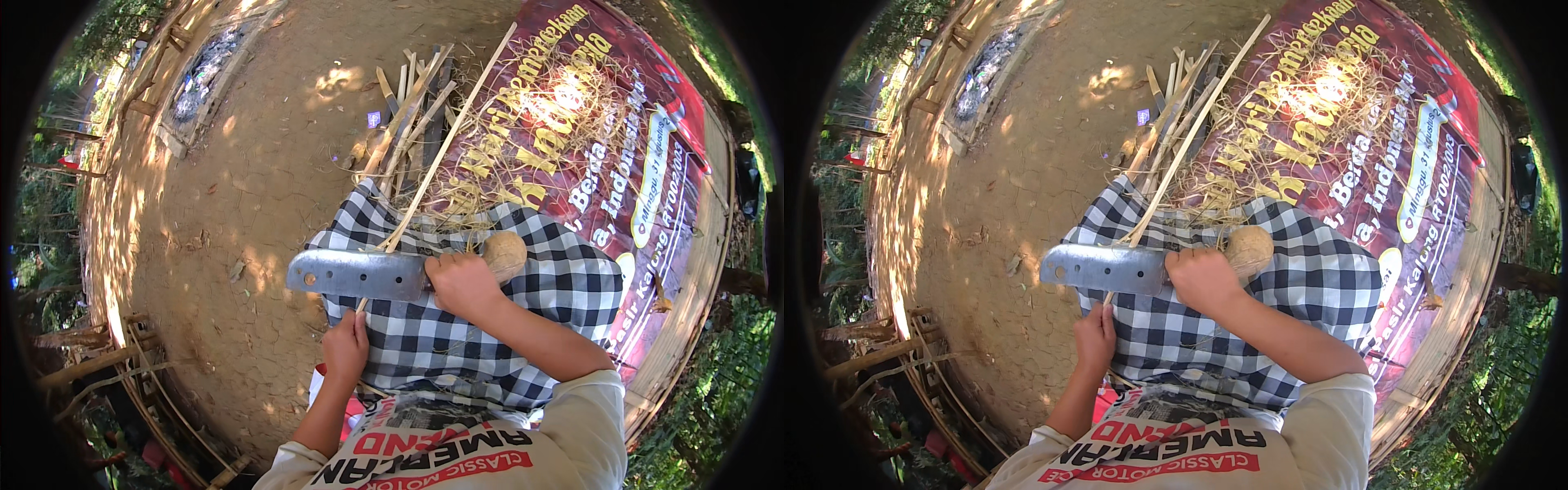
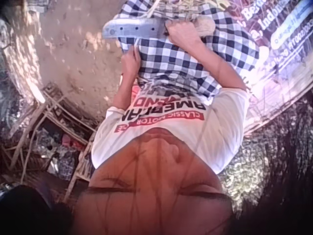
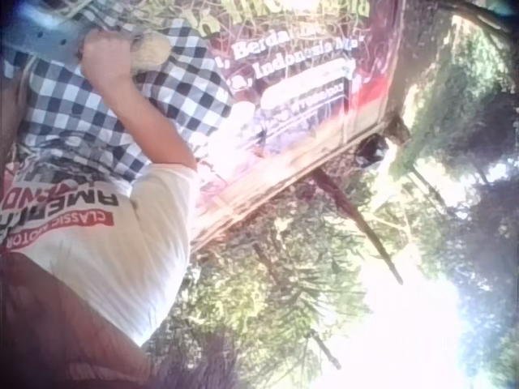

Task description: The person shaves a thin wooden stick using a large knife, smoothing the length of the wood while holding it against their lap covered with a checkered cloth.

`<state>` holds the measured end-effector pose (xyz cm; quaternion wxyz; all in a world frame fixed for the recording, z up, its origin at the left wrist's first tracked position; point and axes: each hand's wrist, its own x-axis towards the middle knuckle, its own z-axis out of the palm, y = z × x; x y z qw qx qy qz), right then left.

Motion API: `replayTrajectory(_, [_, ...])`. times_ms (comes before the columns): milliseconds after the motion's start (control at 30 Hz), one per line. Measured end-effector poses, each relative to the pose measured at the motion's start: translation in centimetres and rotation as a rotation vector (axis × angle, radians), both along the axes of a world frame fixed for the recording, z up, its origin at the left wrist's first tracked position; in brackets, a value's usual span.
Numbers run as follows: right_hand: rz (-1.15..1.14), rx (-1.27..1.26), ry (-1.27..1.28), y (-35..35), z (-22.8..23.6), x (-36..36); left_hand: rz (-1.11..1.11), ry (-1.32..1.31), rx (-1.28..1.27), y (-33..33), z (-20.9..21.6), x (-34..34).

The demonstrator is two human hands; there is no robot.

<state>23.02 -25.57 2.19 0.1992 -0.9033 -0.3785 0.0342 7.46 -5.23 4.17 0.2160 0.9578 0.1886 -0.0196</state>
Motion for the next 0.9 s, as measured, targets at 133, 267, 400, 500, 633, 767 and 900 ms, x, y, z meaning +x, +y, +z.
replayTrajectory(133, [-0.172, -0.022, -0.007, -3.3, 0.4, 5.7, 0.006, -0.009, -0.013, 0.1, 0.2, -0.3])
replayTrajectory(267, [-0.190, -0.068, -0.072, -5.9, 0.0, 6.4, -0.038, -0.029, 0.014, -0.3, 0.7, 1.0])
replayTrajectory(400, [-0.217, -0.071, -0.020, -2.7, 0.9, 3.7, 0.017, -0.013, -0.049, -0.3, 0.2, 0.5])
replayTrajectory(500, [-0.059, -0.075, -0.048, -0.6, 0.8, 2.1, -0.013, -0.015, -0.004, 0.2, -0.2, 0.1])
replayTrajectory(633, [-0.023, -0.020, -0.121, -1.7, 0.8, 4.2, -0.012, -0.020, -0.029, 0.7, -0.3, -0.5])
replayTrajectory(767, [-0.268, -0.121, -0.060, -6.0, 1.2, 8.5, -0.044, -0.008, -0.003, 0.2, 0.4, 0.6])
replayTrajectory(900, [-0.277, -0.127, -0.037, -4.9, -0.1, 6.3, -0.050, -0.010, -0.005, 0.4, 0.0, 0.9])
